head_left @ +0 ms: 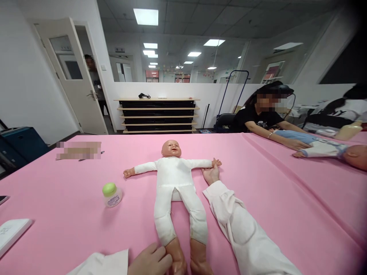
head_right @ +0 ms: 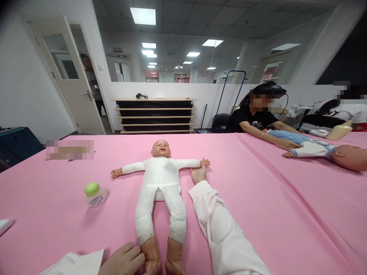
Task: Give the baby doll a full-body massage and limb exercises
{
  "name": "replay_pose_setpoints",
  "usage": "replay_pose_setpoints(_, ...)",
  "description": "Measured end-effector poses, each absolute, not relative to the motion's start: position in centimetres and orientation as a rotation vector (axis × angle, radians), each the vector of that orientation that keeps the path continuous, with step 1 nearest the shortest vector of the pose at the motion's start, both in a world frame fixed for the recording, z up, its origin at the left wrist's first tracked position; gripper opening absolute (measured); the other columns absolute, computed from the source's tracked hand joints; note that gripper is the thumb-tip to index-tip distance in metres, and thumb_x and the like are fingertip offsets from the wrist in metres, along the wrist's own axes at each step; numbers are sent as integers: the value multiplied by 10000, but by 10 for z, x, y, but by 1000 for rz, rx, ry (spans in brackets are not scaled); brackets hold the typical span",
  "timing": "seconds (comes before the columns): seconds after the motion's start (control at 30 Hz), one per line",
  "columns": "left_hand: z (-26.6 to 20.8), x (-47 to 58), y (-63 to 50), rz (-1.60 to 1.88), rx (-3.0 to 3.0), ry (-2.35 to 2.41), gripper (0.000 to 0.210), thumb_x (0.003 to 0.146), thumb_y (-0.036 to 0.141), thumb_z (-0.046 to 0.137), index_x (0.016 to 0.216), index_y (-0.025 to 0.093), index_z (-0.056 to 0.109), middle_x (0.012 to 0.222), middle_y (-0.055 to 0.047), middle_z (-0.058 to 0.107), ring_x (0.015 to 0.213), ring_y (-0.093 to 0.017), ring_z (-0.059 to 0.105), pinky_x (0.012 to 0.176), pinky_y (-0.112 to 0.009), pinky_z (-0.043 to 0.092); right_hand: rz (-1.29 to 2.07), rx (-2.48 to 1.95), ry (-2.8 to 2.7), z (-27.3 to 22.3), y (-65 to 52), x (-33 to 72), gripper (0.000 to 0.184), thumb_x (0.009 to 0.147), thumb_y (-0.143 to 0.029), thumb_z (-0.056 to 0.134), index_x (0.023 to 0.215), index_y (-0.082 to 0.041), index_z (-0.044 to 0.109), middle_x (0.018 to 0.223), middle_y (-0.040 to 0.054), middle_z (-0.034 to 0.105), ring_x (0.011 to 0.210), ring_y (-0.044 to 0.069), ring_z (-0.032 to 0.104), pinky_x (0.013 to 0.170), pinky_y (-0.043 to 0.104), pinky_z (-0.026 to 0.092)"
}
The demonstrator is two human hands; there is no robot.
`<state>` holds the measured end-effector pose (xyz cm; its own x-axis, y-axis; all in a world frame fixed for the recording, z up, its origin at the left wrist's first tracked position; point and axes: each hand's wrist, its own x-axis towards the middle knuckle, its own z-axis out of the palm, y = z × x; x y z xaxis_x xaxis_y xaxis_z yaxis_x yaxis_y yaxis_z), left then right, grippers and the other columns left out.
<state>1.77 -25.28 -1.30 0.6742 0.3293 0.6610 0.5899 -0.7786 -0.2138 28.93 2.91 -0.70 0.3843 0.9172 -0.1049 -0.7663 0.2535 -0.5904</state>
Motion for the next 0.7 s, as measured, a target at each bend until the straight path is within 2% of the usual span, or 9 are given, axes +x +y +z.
replay_pose_setpoints(0.17,-12,17,-255,-711,-2475,-700,42,802,244,528,801,242,486,512,59,447,444,-103,397,456,-266,232,1155,-646,-245,-11,31,291,333,857,-461,251,1117,-391,447,1083,-47,558,888,98,578,841,365,477)
replay_pose_setpoints(0.33,0,23,-261,-722,-2398,-695,251,765,98,469,948,261,520,489,59,461,410,-111,423,440,-257,258,1090,-752,-321,-11,29,286,392,859,-493,157,1161,-414,394,1259,-57,463,1011,96,550,850,361,476)
replay_pose_setpoints(0.43,15,29,-268,-815,-2324,-728,313,738,21,401,898,245,549,458,50,441,382,-111,406,424,-256,256,948,-841,-397,-2,26,284,384,849,-478,253,1196,-371,379,1330,-29,404,1115,112,499,894,370,446)
replay_pose_setpoints(0.53,43,31,-275,-873,-2262,-797,320,723,0,387,835,242,564,424,47,380,358,-113,357,398,-263,218,768,-868,-581,17,20,278,378,814,-397,412,1163,-258,449,1300,40,452,1135,141,489,930,371,414)
replay_pose_setpoints(0.63,77,28,-277,-894,-2317,-966,199,773,82,416,758,228,549,443,37,376,379,-116,348,394,-262,221,657,-800,-785,40,10,262,353,766,-301,530,1105,-202,512,1265,51,499,1145,125,476,1002,315,347)
replay_pose_setpoints(0.7,97,22,-273,-914,-2431,-995,145,814,148,423,822,210,554,500,28,430,428,-112,393,409,-244,266,693,-769,-935,51,2,247,386,751,-273,565,1128,-212,512,1256,39,513,1147,122,471,1032,310,310)
